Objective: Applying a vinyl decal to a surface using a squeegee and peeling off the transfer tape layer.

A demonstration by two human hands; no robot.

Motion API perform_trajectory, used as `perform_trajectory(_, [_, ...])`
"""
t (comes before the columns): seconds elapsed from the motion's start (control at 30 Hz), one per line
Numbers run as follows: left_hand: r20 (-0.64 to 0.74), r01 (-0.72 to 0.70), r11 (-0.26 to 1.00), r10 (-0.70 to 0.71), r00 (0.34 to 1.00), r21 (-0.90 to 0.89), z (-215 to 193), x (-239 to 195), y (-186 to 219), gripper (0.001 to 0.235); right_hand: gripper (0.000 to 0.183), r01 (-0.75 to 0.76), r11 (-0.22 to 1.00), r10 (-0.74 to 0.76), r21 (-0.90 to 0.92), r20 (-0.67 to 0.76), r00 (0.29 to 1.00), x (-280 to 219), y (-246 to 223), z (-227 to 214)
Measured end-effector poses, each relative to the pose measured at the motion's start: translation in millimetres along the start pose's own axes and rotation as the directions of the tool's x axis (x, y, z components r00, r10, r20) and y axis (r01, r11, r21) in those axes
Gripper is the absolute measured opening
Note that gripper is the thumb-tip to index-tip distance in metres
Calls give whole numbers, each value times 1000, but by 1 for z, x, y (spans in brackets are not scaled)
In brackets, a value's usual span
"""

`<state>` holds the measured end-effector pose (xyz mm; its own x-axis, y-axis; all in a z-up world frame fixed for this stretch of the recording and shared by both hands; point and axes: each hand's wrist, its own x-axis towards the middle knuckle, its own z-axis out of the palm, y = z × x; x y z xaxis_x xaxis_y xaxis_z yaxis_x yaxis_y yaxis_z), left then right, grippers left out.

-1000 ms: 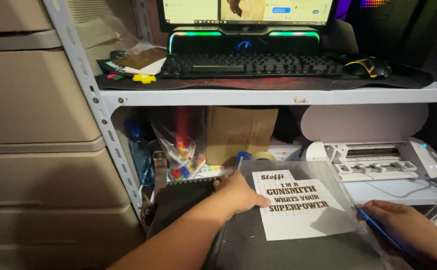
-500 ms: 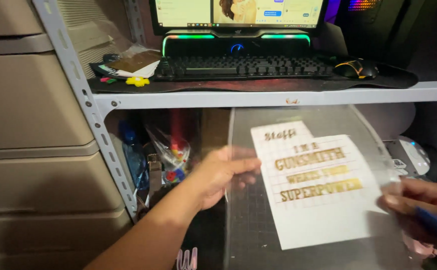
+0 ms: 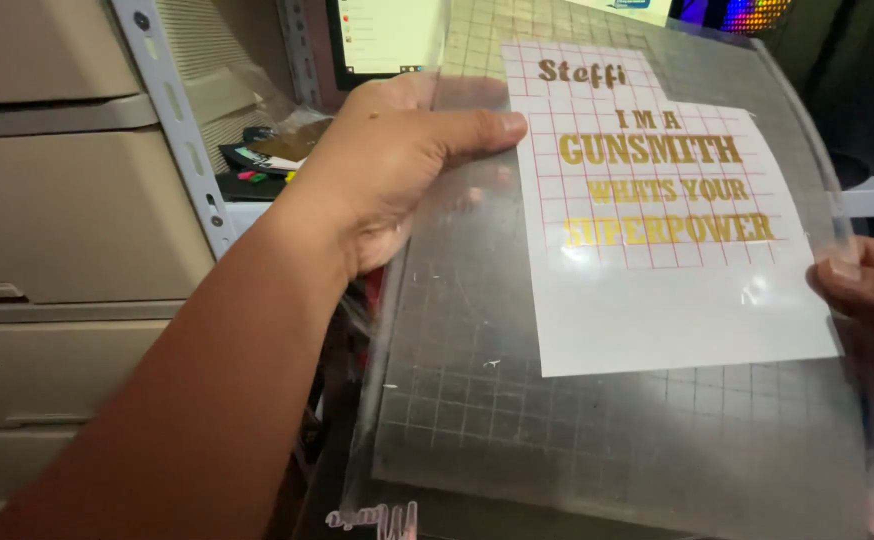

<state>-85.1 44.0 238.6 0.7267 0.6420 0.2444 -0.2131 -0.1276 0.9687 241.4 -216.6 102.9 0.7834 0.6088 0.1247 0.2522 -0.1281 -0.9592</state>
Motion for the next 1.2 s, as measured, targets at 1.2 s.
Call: perform_trajectory(1.2, [-128,80,986,-61,990,145,-6,-22,21,42,26,-29,999,23,37,152,988,22,-15,21])
